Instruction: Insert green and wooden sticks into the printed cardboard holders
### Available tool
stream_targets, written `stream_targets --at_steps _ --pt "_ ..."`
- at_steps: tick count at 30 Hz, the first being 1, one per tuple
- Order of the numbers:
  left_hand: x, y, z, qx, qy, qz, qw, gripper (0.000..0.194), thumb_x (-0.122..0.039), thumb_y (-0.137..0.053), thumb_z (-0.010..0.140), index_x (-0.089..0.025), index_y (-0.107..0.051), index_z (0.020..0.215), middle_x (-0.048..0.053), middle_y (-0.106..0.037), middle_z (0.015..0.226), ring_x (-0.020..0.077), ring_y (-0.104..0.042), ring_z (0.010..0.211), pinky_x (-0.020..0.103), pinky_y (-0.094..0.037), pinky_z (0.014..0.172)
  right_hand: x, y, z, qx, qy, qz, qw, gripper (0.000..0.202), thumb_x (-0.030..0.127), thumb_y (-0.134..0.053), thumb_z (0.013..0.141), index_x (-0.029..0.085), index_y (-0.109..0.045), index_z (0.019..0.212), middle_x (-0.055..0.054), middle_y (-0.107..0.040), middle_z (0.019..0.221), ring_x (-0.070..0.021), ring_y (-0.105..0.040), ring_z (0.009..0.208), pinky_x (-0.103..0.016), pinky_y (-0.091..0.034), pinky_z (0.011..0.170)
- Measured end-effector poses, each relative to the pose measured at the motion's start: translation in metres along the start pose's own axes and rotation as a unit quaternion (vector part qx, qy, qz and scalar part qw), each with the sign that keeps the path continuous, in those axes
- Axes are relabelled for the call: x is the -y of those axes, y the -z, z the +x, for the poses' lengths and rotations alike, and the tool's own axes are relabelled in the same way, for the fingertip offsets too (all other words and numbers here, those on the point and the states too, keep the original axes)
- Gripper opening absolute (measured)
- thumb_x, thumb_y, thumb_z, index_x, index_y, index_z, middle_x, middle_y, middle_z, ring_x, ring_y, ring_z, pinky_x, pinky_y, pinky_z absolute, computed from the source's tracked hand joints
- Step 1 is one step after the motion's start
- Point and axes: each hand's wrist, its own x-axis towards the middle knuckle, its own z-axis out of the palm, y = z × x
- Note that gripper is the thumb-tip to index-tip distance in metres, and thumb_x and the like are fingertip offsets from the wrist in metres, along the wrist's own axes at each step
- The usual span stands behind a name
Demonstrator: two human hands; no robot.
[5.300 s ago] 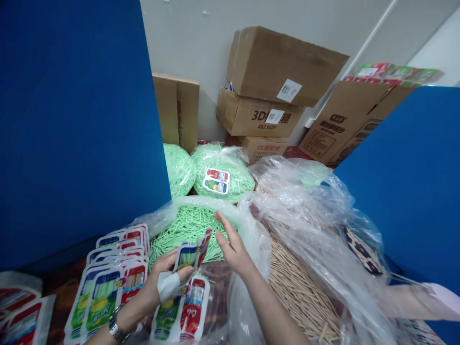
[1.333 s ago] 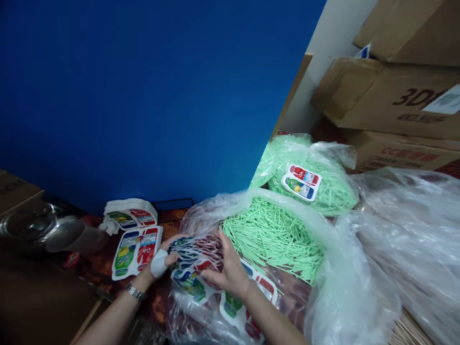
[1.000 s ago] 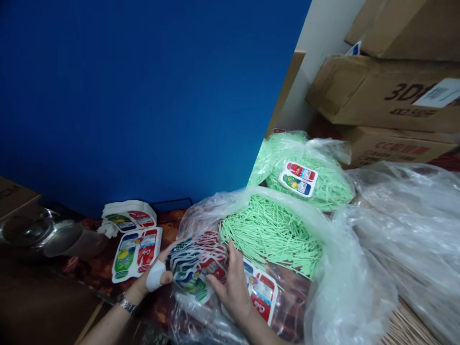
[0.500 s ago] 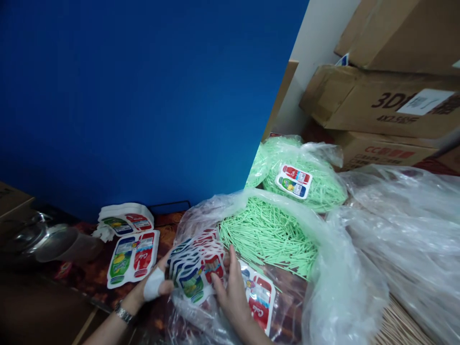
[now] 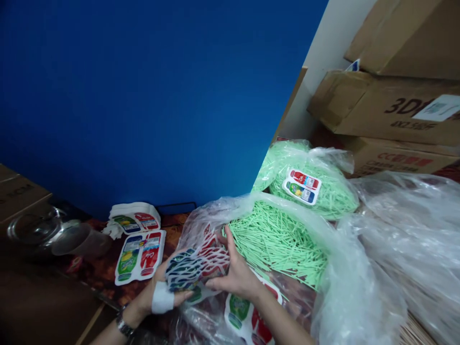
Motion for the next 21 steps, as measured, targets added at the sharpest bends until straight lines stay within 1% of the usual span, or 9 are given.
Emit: stream_targets --at_steps 3,5,8,10,12,15,18,20,21 --pt "-0.026 0.020 -0.005 0.010 -0.002 0.029 1.000 0.078 -0.017 -0.076 0.064 -0.023 -0.047 0.137 0.012 -0.066 0.123 0.0346 -0.065 0.107 0.051 -0.049 0.097 0.016 -0.003 0.006 0.013 0.064 0.030 0.997 0.140 0.043 -0.084 0.060 0.023 0.024 0.147 -0.019 -0.036 0.145 -0.0341 -0.048 0.126 -0.048 -0.039 0.104" --pt "-0.040 0.029 -0.009 -0.005 -0.025 0.063 0.998 0.075 -0.018 -0.078 0.061 -0.022 -0.053 0.132 0.011 -0.067 0.122 0.0355 -0.065 0.106 0.050 -0.050 0.097 0.028 -0.002 0.010 0.019 0.104 0.009 0.994 0.144 0.046 -0.085 0.056 0.025 0.025 0.146 -0.017 -0.026 0.151 -0.0350 -0.041 0.131 -0.048 -0.035 0.107" --pt "-0.055 0.036 -0.010 -0.003 -0.040 0.108 0.993 0.068 -0.020 -0.081 0.057 -0.024 -0.063 0.122 0.010 -0.068 0.121 0.0374 -0.062 0.110 0.050 -0.048 0.098 0.045 0.006 0.015 0.047 0.091 -0.058 0.993 0.149 0.052 -0.087 0.048 0.026 0.020 0.148 -0.013 -0.008 0.158 -0.0386 -0.023 0.140 -0.051 -0.027 0.111" --pt "-0.058 0.036 -0.009 0.024 -0.008 0.080 0.996 0.068 -0.020 -0.081 0.056 -0.023 -0.063 0.121 0.010 -0.069 0.119 0.0372 -0.063 0.109 0.050 -0.049 0.096 0.053 0.012 0.015 0.082 0.068 -0.089 0.990 0.150 0.055 -0.086 0.045 0.025 0.016 0.150 -0.012 -0.010 0.158 -0.0400 -0.019 0.141 -0.053 -0.024 0.112" --pt "-0.056 0.035 -0.006 0.052 0.029 0.006 0.998 0.074 -0.021 -0.080 0.056 -0.021 -0.058 0.126 0.011 -0.070 0.117 0.0360 -0.064 0.106 0.050 -0.050 0.094 0.057 0.016 0.013 0.093 0.067 -0.087 0.990 0.147 0.055 -0.086 0.047 0.024 0.015 0.150 -0.014 -0.023 0.154 -0.0394 -0.028 0.138 -0.052 -0.028 0.110" --pt "-0.050 0.031 -0.001 0.056 0.031 -0.060 0.996 0.081 -0.021 -0.080 0.057 -0.018 -0.050 0.132 0.012 -0.068 0.119 0.0349 -0.064 0.108 0.050 -0.049 0.096 0.059 0.016 0.004 0.037 0.108 -0.063 0.991 0.135 0.053 -0.081 0.060 0.025 0.014 0.150 -0.015 -0.042 0.139 -0.0344 -0.053 0.118 -0.046 -0.043 0.101" --pt "-0.042 0.024 0.003 0.039 -0.012 -0.022 0.999 0.079 -0.019 -0.080 0.060 -0.018 -0.050 0.133 0.014 -0.065 0.124 0.0345 -0.063 0.110 0.050 -0.047 0.099 0.055 0.008 -0.007 -0.006 0.159 -0.038 0.986 0.116 0.046 -0.074 0.074 0.035 0.016 0.148 -0.010 -0.047 0.128 -0.0253 -0.065 0.097 -0.038 -0.054 0.085" --pt "-0.032 0.020 0.001 0.026 -0.044 0.021 0.998 0.079 -0.019 -0.079 0.063 -0.020 -0.047 0.135 0.013 -0.062 0.129 0.0340 -0.061 0.114 0.049 -0.046 0.102 0.043 -0.001 -0.015 -0.019 0.172 -0.011 0.985 0.106 0.039 -0.067 0.083 0.041 0.019 0.145 -0.009 -0.046 0.128 -0.0212 -0.065 0.094 -0.034 -0.056 0.079" --pt "-0.024 0.018 -0.001 0.022 -0.053 0.039 0.998 0.085 -0.020 -0.080 0.064 -0.022 -0.042 0.139 0.013 -0.059 0.133 0.0339 -0.058 0.118 0.048 -0.044 0.103 0.034 -0.006 -0.018 -0.022 0.174 -0.002 0.984 0.103 0.037 -0.064 0.085 0.041 0.019 0.145 -0.009 -0.044 0.130 -0.0207 -0.065 0.096 -0.034 -0.056 0.080"
